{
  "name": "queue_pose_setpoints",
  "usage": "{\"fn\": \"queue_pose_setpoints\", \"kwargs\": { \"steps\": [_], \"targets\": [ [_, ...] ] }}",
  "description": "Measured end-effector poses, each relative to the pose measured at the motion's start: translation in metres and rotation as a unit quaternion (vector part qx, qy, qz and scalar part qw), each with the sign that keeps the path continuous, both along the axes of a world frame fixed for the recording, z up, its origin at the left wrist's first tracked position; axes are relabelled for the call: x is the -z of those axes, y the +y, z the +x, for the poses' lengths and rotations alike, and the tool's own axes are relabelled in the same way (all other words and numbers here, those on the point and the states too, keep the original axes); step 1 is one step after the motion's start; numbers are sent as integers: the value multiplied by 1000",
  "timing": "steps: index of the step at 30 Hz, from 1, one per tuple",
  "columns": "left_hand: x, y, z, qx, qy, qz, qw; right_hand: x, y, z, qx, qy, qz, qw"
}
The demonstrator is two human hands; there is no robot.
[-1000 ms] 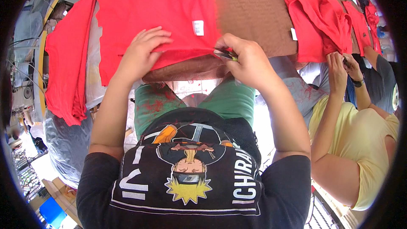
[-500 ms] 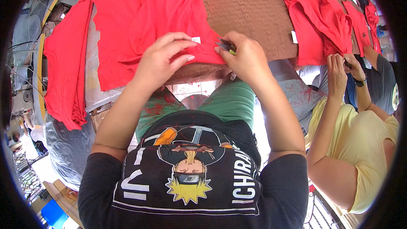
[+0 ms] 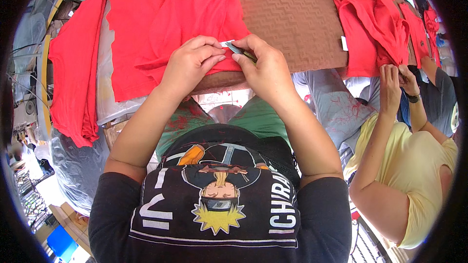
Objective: The person trims loose threads and inspects red shirts using small shears, handling them one at a time on a table.
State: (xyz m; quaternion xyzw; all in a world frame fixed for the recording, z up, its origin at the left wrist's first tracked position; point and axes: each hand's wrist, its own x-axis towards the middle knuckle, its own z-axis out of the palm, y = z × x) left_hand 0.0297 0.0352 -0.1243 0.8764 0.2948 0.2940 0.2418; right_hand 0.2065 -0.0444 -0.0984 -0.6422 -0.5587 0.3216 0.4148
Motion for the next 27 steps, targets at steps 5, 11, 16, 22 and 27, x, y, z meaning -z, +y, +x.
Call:
{"fn": "queue_pose_setpoints", "kwargs": {
  "steps": [5, 11, 16, 22, 27],
  "targets": [
    [-16, 6, -2, -22, 4, -162, 987, 1, -2, 0, 14, 25, -14, 999],
    [-20, 5, -2, -39, 20, -194, 980, 3, -4, 2, -18, -1, 27, 999],
    [-21, 6, 0, -41, 14, -193, 980, -2, -6, 0, -53, -65, 46, 995],
    [-20, 6, 0, -45, 14, -200, 979, -6, -7, -3, -49, -124, 40, 990],
    [-20, 6, 1, -48, 15, -229, 972, -7, -8, -5, -41, -135, 36, 989]
  ]
}}
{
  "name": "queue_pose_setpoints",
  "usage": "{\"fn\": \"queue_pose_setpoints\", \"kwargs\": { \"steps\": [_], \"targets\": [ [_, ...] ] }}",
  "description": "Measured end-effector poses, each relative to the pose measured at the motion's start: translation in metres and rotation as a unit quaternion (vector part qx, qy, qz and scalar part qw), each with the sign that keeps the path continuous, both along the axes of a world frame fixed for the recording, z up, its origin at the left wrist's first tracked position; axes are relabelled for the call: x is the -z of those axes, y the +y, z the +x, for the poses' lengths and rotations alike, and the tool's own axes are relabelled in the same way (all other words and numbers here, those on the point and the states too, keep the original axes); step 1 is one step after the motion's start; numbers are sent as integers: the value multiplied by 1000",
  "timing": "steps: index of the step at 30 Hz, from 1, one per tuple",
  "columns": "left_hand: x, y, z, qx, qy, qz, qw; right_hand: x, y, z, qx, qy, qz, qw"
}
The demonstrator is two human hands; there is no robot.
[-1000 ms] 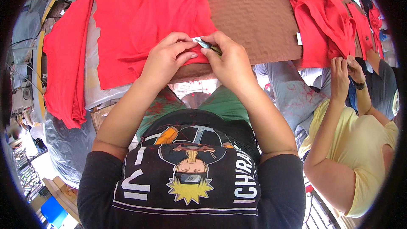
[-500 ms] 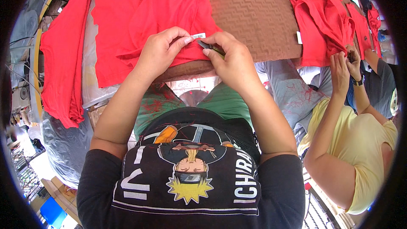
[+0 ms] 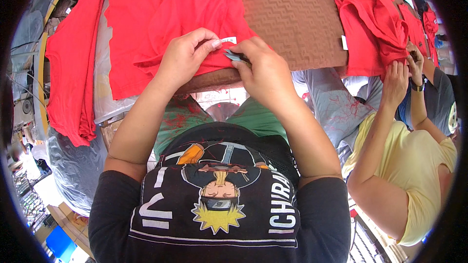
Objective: The person trims loose threads and inspects red shirts using small shears, handling them one at a time on a table.
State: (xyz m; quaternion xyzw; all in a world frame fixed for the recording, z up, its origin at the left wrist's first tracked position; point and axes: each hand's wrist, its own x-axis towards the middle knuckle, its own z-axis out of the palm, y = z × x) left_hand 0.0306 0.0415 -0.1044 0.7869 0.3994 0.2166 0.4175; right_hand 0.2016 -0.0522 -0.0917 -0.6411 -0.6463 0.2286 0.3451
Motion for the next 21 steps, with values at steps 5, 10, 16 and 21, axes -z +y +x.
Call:
{"fn": "queue_pose_setpoints", "kwargs": {
  "steps": [5, 10, 16, 21],
  "targets": [
    [1, 0, 0, -5, 0, -20, 1000, 5, 0, 3, -15, 13, -1, 1000],
    [0, 0, -1, -17, -2, -31, 999, 5, 5, -3, 9, 14, 23, 1000],
    [-81, -3, -27, 264, -180, 63, 946, -5, 2, 19, 53, -19, 43, 997],
    [-115, -9, -36, 234, -155, 99, 955, -21, -12, 44, 133, 90, 20, 987]
  ]
}}
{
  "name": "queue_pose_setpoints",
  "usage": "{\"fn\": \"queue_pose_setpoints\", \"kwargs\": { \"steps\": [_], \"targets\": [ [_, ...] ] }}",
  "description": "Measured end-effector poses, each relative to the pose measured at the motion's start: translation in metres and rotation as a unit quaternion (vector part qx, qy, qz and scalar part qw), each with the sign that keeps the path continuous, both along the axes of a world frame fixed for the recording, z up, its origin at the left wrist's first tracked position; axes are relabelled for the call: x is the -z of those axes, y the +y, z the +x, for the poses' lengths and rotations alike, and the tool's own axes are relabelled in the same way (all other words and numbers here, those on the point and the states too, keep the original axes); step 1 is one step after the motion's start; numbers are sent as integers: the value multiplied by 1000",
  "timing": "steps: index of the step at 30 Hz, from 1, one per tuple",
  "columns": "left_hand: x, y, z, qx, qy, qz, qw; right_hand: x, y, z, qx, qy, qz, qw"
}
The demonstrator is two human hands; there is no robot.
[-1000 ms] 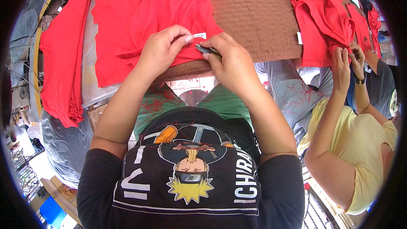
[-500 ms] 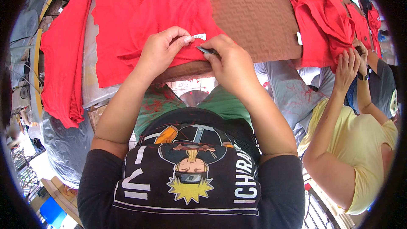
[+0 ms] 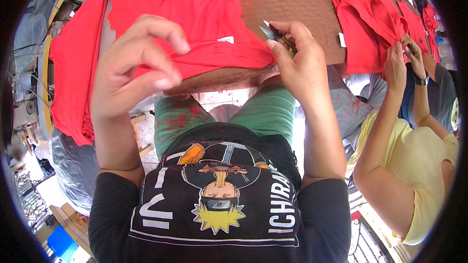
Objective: The person trims loose threads and inspects red shirts using small shears, handling them one at a time on a table.
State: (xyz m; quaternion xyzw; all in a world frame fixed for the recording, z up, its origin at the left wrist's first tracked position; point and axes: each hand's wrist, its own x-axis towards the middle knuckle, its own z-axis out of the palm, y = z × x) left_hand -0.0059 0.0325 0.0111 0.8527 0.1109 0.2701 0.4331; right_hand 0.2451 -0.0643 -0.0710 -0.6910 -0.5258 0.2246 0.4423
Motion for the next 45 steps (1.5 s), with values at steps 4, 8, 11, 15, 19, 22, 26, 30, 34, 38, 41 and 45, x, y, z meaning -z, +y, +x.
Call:
{"fn": "queue_pose_setpoints", "kwargs": {
  "steps": [4, 8, 11, 15, 19, 22, 26, 30, 34, 38, 41, 45],
  "targets": [
    [57, -6, 27, -86, 19, -83, 993, 2, -9, -11, -49, 26, 10, 998],
    [119, -10, 56, -138, 64, 56, 987, 17, -8, -11, -48, 31, -53, 997],
    [133, -21, 67, -197, 66, 121, 971, 25, -7, -8, -30, 71, -64, 995],
    [132, -23, 71, -212, 84, 150, 962, 31, -5, -3, -37, 90, -50, 994],
    [134, -20, 68, -226, 44, 28, 973, 35, -4, -2, -40, 88, -42, 994],
    [134, -12, 62, -237, -19, -321, 917, 35, -5, -2, -37, 93, -47, 994],
    [119, -5, 58, -228, -1, -403, 887, 29, -4, -2, -38, 96, -72, 992],
    [129, -5, 59, -206, -15, -383, 900, 19, -6, -12, -74, 9, -22, 997],
    [132, -5, 59, -193, -35, -394, 898, 17, -4, -26, -119, -37, -8, 992],
    [131, -5, 58, -182, -35, -395, 900, 20, -1, -33, -117, -72, -11, 990],
    [126, -8, 58, -192, -42, -398, 896, 17, 1, -35, -117, -95, -28, 988],
    [100, 6, 26, 33, 112, -358, 926, 9, -1, -33, -126, -139, -45, 981]
  ]
}}
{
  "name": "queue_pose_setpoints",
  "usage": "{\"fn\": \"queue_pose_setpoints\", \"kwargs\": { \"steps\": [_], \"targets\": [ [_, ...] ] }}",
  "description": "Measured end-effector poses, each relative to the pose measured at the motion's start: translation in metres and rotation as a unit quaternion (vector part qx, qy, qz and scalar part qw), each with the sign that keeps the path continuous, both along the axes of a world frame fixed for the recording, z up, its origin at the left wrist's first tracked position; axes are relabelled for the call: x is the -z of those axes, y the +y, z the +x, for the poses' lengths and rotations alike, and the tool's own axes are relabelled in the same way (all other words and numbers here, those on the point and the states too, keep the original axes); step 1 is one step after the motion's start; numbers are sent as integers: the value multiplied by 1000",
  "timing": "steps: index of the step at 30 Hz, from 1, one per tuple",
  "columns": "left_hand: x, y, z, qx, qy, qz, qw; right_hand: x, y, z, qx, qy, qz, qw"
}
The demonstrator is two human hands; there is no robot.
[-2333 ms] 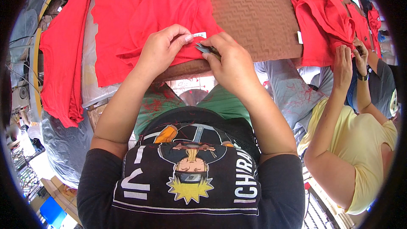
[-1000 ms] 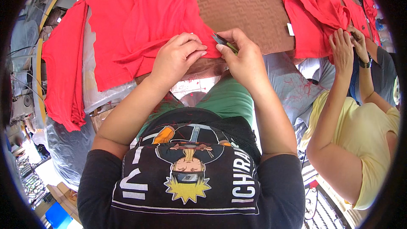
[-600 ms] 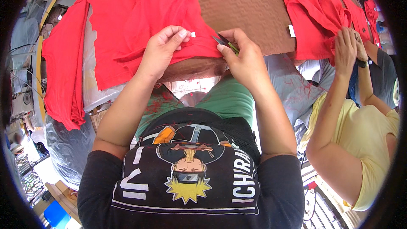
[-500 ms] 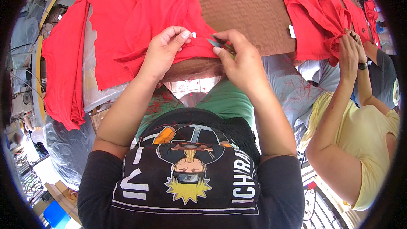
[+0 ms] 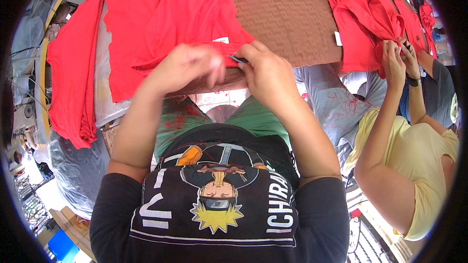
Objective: The person trims loose threads and inspects red shirts using small shears, handling them one at a time on a table.
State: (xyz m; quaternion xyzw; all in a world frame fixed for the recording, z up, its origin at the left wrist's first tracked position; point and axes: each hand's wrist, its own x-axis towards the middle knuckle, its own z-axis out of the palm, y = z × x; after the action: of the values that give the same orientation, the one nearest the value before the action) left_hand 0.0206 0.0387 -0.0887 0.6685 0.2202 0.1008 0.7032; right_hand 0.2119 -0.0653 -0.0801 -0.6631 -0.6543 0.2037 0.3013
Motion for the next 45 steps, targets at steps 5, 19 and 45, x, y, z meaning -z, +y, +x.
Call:
{"fn": "queue_pose_setpoints", "kwargs": {
  "steps": [5, 19, 45],
  "targets": [
    [-48, -2, -8, 118, 207, 123, 963, -2, -2, 14, 44, 100, 7, 994],
    [19, -9, 31, -121, 90, 486, 861, 18, 7, 11, 38, 164, -6, 986],
    [6, 2, 16, -87, -26, 290, 953, -2, 14, 7, -9, -24, -27, 999]
  ]
}}
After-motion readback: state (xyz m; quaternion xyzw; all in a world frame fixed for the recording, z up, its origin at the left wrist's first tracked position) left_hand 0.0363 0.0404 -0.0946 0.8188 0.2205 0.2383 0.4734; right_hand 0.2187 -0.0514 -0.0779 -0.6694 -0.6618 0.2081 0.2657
